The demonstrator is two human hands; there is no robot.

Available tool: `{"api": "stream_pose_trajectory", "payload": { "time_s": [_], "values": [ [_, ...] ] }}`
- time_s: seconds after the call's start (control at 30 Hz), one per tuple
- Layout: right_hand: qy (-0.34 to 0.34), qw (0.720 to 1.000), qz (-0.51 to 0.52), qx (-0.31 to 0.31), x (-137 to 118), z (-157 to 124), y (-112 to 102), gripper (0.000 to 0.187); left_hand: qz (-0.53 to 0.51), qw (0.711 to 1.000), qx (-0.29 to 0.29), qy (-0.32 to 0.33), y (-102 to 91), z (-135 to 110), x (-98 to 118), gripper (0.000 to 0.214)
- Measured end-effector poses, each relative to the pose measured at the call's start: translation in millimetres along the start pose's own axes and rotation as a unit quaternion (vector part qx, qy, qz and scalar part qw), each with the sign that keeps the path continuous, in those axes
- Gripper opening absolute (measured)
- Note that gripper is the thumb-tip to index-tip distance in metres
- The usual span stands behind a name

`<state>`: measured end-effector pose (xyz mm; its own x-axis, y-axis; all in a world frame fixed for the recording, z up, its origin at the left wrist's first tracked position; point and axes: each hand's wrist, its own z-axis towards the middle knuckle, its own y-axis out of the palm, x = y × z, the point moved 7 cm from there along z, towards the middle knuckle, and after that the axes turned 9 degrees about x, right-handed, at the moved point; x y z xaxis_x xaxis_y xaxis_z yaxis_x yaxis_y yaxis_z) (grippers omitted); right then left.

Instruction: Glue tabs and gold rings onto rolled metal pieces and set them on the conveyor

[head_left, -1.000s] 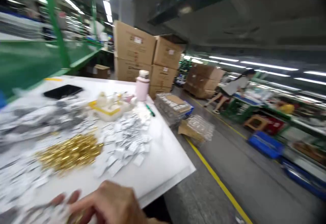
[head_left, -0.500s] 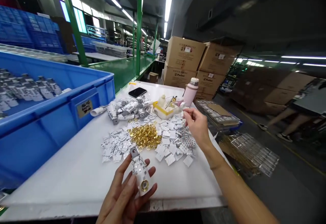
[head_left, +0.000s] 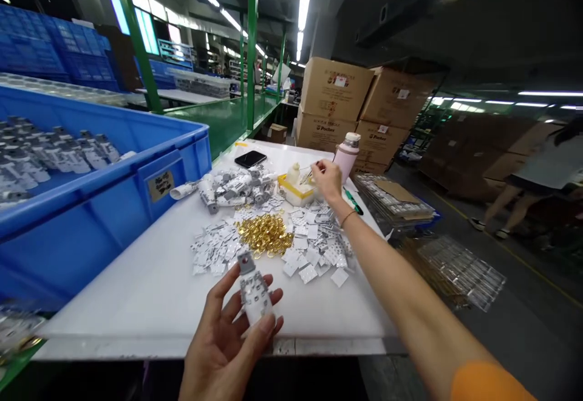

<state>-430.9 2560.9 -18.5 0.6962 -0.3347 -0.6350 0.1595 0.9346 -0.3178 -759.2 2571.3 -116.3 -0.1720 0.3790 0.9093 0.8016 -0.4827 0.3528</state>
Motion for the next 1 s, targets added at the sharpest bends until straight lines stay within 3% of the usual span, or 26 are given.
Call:
{"api": "stream_pose_trajectory", "payload": {
  "time_s": [0.17, 0.2, 0.27, 0.37, 0.53, 0.73, 0.83, 0.9, 1.0],
  "values": [
    [-0.046, 0.993, 0.087, 0.062, -46.9, -26.3, -69.1, 0.02, 0.048, 0.995, -0.01, 0.086, -3.0, -1.0, -1.4, 0.063],
    [-0.055, 0.983, 0.162, 0.062, -59.8, -40.1, -85.6, 0.019, 0.063, 0.993, -0.011, 0.101, -3.2, -0.4, -2.6, 0.062],
    [-0.036, 0.966, 0.256, 0.0, -82.0, -74.3, -108.5, 0.016, 0.095, 0.987, -0.008, 0.13, -3.1, 1.0, -3.9, 0.059],
    [0.027, 0.952, 0.29, -0.091, -102.5, -127.7, -128.8, 0.01, 0.127, 0.978, -0.017, 0.162, -0.1, 1.9, -3.8, 0.058],
    [0.018, 0.945, 0.27, -0.185, -111.2, -170.8, -127.6, 0.009, 0.148, 0.971, -0.037, 0.185, 5.2, -0.7, -4.0, 0.057],
    [-0.006, 0.941, 0.27, -0.202, -111.6, -178.1, -124.7, 0.014, 0.16, 0.965, -0.021, 0.206, 5.7, -4.0, -3.0, 0.059],
    [-0.006, 0.947, 0.265, -0.183, -113.3, -162.6, -126.9, 0.011, 0.126, 0.98, 0.011, 0.155, 3.3, -3.4, -2.7, 0.057],
    [-0.014, 0.961, 0.256, -0.103, -106.6, -132.5, -127.2, 0.007, 0.089, 0.991, 0.029, 0.1, 2.7, -3.4, -4.5, 0.059],
    [-0.07, 0.97, 0.222, 0.066, -86.8, -72.1, -118.1, 0.015, 0.037, 0.998, 0.035, 0.043, 5.9, -5.2, -6.6, 0.065]
  ]
}}
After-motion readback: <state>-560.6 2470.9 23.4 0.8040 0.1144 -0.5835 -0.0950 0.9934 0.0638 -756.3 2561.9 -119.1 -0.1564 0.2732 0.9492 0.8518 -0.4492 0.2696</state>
